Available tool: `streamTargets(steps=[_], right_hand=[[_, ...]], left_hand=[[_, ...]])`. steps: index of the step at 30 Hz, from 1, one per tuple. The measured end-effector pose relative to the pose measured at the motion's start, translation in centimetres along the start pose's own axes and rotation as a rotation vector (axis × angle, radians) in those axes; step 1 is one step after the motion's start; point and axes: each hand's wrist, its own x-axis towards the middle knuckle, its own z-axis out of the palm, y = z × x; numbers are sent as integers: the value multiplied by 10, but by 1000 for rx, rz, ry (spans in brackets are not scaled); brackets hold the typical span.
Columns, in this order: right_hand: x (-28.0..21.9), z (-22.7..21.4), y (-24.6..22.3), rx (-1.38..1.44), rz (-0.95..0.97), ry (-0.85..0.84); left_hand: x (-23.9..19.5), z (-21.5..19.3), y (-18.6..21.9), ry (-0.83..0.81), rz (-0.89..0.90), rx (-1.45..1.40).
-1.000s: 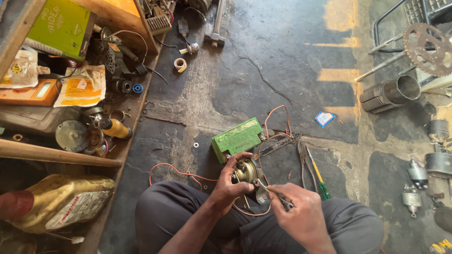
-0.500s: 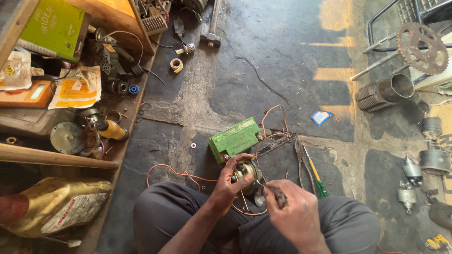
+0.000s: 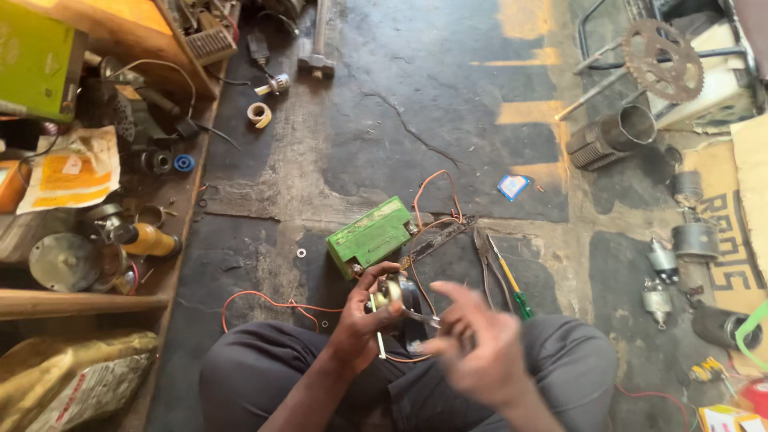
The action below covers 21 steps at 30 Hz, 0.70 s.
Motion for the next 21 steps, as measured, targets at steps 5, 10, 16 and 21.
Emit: streamTargets(steps=[5,10,16,21], right_hand=[[61,-68,149,-31,202,-3],[67,-86,311,-576,306,-595],[1,-57,336,-333,595,-462],[8,-42,324,-439,501,-523]], left_hand=[[-7,4,10,-104,-76,-292],[-4,21,7,-267,-36,-425],[-4,17,4,-225,-39,-431],[-11,22,9,-221,-30,-432]])
